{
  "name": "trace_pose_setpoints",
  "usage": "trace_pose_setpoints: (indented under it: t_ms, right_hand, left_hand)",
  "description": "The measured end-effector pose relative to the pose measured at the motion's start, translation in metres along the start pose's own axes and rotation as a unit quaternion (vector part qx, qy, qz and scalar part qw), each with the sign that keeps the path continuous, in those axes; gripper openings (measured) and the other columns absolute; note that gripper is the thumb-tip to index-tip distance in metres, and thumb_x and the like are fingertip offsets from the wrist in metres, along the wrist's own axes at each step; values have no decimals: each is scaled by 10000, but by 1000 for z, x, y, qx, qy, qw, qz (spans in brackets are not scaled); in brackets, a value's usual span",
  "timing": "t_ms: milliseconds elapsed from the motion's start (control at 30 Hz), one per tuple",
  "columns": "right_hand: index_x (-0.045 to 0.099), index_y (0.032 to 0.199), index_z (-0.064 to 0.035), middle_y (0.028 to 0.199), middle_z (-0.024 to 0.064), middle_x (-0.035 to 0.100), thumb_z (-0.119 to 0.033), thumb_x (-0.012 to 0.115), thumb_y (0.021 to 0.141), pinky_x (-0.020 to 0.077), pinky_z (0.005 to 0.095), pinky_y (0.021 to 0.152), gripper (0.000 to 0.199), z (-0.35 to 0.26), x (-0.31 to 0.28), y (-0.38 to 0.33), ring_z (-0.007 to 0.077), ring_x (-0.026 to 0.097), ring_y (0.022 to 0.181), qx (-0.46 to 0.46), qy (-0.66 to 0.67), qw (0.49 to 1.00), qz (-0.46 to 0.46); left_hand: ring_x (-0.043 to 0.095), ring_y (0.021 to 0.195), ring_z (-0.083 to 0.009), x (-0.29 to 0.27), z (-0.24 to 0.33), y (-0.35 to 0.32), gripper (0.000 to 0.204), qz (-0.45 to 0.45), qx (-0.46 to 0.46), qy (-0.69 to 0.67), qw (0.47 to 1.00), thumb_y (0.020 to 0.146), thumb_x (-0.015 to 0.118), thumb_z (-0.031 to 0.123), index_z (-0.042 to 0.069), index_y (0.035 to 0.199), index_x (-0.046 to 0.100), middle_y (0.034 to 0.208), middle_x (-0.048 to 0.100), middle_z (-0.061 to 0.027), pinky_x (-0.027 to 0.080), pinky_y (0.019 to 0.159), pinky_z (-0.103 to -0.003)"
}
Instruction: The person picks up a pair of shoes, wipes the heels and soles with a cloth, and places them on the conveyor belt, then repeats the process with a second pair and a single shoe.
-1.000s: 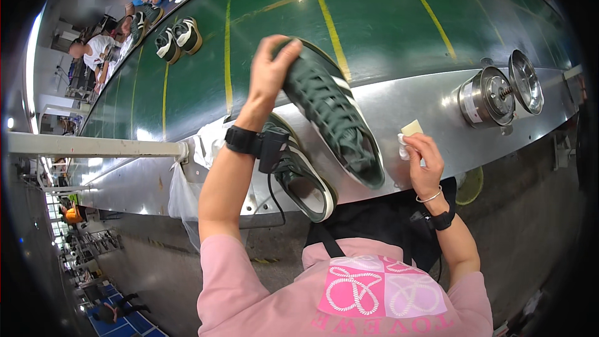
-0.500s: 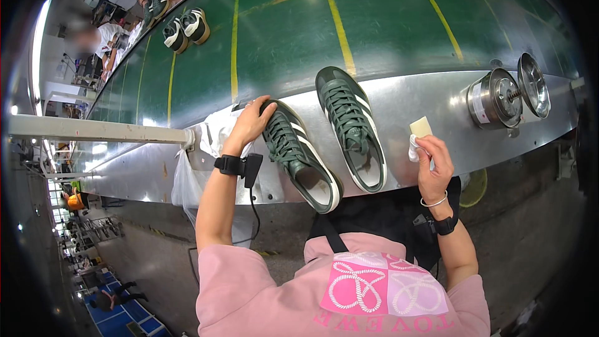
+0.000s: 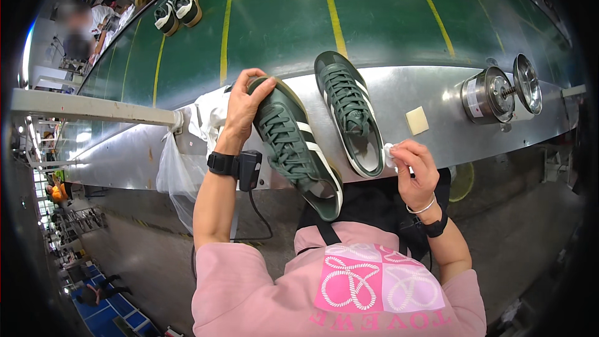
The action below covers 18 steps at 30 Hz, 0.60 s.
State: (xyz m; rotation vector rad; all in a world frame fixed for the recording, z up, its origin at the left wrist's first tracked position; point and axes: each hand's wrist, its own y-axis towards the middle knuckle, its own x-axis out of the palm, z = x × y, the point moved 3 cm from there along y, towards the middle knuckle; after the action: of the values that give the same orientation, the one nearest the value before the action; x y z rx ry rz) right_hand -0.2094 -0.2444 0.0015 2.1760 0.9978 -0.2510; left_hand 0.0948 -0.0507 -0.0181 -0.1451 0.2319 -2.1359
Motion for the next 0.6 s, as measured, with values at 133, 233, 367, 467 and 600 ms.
trace_pose_setpoints:
  t_ms: [133,233,367,467,600]
  right_hand:
    - [715,996,-24,977,114,666,134,703,746,552,316,680,296,-22,8,0,250,670,808,-61,-5,998,-34]
    - [728,985,-22,943,101,668,112,707,699,547,322,637,316,-39,19,-3,241,675,776,-117,22,990,-82]
    - [710,1032,-10,956,93,666,62,683,729,540,320,633,313,-49,45,-11,231,670,770,-139,49,977,-153]
    - [671,1119,-4,1019,107,650,11,635,780,539,337,681,342,-51,67,-11,251,647,782,-135,30,966,-219]
    - [671,1008,-6,975,124,648,-25,619,782,545,390,709,233,-44,114,-3,292,659,856,-131,-18,966,-221]
  left_hand:
    - [613,823,-105,8,58,-18,373,28,139,91,986,834,819,227,28,1058,597,943,643,-34,521,740,-245]
    - [640,798,-130,9,105,-34,404,94,240,139,956,786,861,209,22,1037,604,906,660,-49,537,730,-268]
    - [654,786,-143,9,120,-46,432,179,293,222,913,756,881,214,20,1031,610,895,672,-58,541,719,-276]
    - [662,782,-151,17,118,-55,450,231,322,261,880,740,889,229,31,1040,617,899,678,-66,541,717,-273]
    - [681,772,-173,32,111,-60,462,239,346,245,874,731,892,256,53,1050,627,908,684,-75,553,700,-294]
